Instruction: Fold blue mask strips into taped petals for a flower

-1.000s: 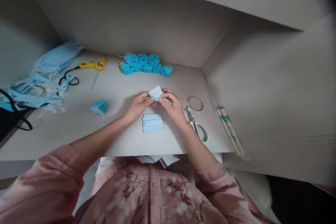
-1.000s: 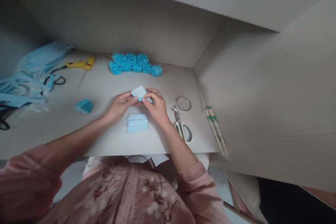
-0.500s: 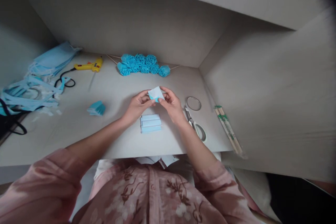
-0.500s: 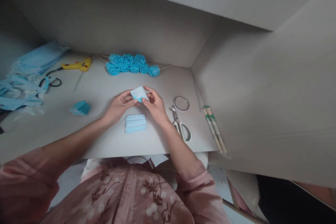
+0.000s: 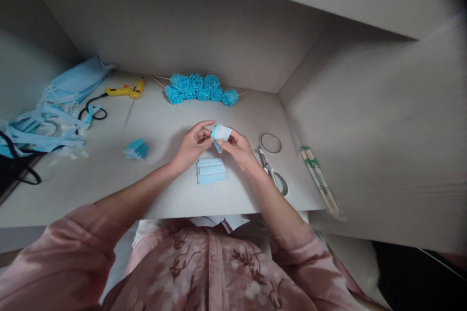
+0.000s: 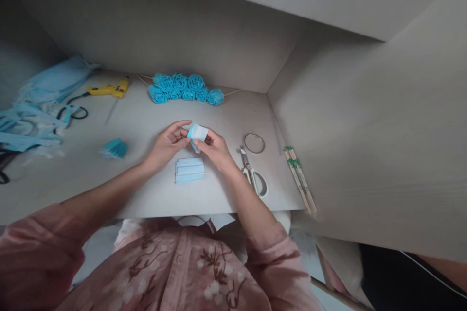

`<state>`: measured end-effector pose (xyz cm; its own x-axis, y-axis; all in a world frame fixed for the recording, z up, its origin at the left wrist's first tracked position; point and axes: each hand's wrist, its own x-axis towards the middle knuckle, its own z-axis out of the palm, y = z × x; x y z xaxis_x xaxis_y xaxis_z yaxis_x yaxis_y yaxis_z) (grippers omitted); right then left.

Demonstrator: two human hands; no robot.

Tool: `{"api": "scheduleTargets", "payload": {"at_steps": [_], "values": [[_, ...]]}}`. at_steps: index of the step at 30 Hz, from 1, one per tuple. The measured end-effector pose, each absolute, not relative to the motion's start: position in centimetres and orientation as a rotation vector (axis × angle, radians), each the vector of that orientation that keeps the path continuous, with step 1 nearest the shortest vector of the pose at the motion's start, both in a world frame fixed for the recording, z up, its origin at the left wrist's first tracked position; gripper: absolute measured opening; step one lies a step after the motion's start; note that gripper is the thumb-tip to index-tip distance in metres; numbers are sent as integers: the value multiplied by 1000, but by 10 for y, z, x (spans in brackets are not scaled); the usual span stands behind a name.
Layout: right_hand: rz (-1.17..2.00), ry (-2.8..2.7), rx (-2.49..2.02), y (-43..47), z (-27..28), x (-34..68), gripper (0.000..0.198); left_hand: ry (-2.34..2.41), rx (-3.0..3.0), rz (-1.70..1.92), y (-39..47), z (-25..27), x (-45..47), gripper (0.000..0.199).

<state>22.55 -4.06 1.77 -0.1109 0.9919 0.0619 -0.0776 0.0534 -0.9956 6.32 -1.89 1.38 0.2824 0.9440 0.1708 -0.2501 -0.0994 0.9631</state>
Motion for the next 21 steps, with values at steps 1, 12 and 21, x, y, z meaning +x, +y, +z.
{"api": "scheduleTargets", "payload": {"at_steps": [1,12,21], "values": [[1280,-1246,-1061,-40,17,226,39,748,1278,1186,-19,14,64,51],[1160,-1227,-1071,-36,10,227,31,877,1290,1023,-22,18,62,31],[1153,-1229,-1052,-38,16,227,29,936,1286,983,-20,18,63,29]]}}
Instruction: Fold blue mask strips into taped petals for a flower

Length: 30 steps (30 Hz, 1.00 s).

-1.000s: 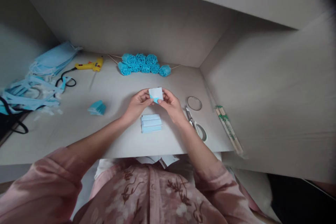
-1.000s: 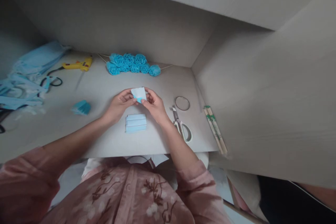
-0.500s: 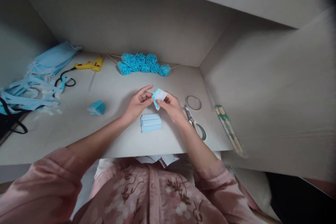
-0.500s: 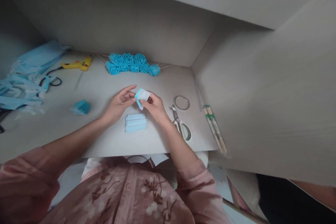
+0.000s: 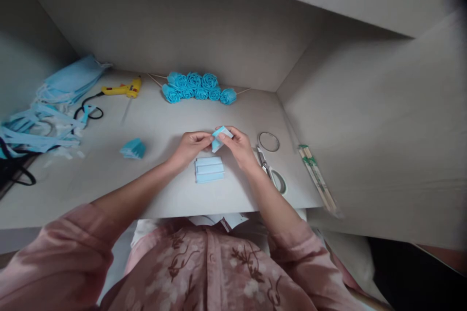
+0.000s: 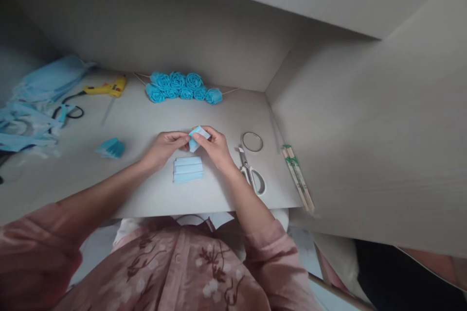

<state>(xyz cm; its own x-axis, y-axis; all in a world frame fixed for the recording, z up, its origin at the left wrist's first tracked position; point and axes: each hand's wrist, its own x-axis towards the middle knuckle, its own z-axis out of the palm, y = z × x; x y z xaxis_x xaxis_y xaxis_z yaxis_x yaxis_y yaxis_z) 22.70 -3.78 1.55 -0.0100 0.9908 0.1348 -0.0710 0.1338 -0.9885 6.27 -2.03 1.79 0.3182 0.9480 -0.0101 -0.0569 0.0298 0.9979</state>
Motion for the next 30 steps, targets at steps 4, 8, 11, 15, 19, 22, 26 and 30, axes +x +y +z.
{"api": "scheduleTargets", "payload": {"at_steps": [4,8,11,15,19,22,26,30], "values": [[1041,-1242,-1125,-36,12,229,23,923,1319,947,-22,17,63,32],[1006,-1273,-1106,-36,11,230,20,919,1303,937,-22,17,63,33],[992,-1309,-1072,-37,12,230,17,929,1265,944,-22,18,64,32],[981,-1366,-1089,-38,14,230,14,929,1215,967,-22,20,64,30],[946,-1439,-1108,-39,16,230,9,927,1205,985,-23,22,63,26],[927,-1486,-1100,-39,16,231,11,902,1191,1000,-23,23,62,24],[950,-1472,-1098,-38,14,232,13,866,1182,992,-23,22,62,25],[982,-1439,-1097,-37,12,232,14,857,1183,986,-23,23,63,28]]}}
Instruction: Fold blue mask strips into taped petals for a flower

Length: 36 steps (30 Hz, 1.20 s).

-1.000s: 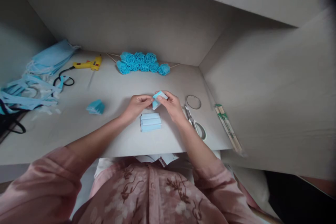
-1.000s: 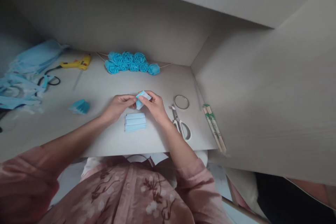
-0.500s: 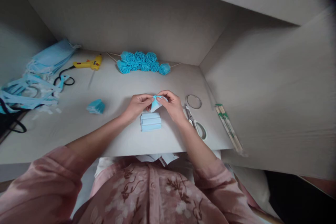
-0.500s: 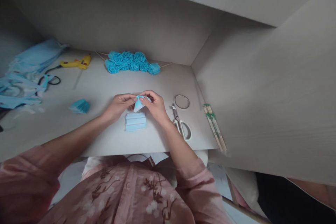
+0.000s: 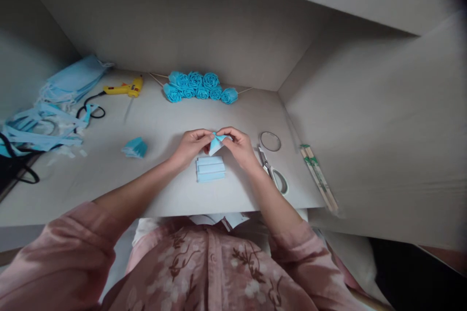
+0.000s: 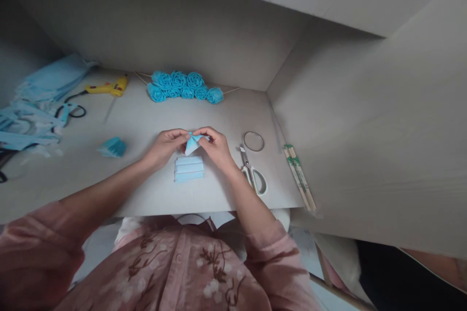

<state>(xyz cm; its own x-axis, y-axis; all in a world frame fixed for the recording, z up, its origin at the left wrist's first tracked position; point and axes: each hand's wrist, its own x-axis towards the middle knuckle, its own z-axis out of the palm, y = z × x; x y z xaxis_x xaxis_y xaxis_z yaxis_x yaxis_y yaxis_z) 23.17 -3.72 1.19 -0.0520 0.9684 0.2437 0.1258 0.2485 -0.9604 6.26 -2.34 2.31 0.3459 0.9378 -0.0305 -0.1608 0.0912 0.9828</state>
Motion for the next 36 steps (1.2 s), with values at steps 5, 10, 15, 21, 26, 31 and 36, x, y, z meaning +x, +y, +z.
{"api": "scheduleTargets", "payload": {"at_steps": [5,10,15,21,26,31,36], "values": [[1007,-1427,-1116,-38,13,231,16,862,1178,1005,-23,24,63,30],[1095,-1450,-1105,-43,20,231,16,916,1184,1053,-22,21,63,24],[1169,-1340,-1111,-43,22,230,32,946,1217,1090,-21,18,63,23],[1250,-1324,-1167,-40,19,227,29,964,1251,1105,-20,17,64,25],[1209,-1364,-1188,-40,19,228,24,972,1239,1105,-21,19,64,25],[1191,-1362,-1192,-40,20,228,23,955,1267,1091,-22,19,64,29],[1194,-1378,-1186,-39,19,228,19,927,1247,1067,-22,19,65,33]]}}
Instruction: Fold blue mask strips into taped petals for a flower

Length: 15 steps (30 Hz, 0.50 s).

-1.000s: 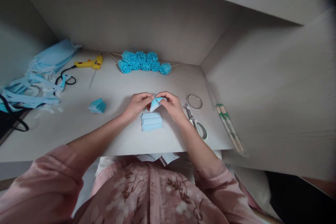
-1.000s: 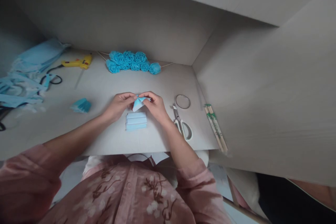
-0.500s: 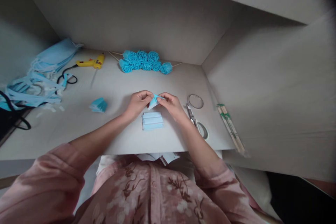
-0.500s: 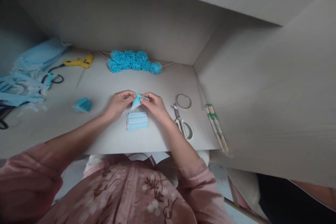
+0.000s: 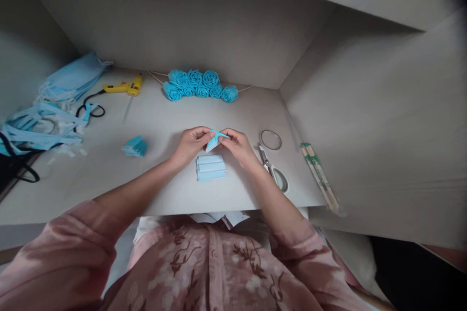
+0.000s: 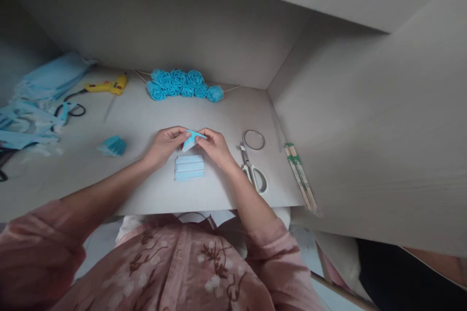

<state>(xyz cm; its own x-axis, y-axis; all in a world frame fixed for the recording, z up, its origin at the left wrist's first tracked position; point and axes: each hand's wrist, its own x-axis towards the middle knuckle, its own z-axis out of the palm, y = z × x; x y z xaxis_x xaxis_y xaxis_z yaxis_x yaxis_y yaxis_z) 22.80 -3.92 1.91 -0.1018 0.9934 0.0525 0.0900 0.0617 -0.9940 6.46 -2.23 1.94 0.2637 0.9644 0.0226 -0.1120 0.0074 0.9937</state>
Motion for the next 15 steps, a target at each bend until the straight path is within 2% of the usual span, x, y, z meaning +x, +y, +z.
{"api": "scheduleTargets", "payload": {"at_steps": [5,11,15], "values": [[1191,-1366,-1191,-40,20,228,19,944,1203,1078,-21,17,65,34],[1233,-1430,-1198,-43,19,228,32,945,1226,1105,-23,18,65,33],[1230,-1381,-1178,-40,13,228,32,959,1224,1090,-23,19,66,33]]}}
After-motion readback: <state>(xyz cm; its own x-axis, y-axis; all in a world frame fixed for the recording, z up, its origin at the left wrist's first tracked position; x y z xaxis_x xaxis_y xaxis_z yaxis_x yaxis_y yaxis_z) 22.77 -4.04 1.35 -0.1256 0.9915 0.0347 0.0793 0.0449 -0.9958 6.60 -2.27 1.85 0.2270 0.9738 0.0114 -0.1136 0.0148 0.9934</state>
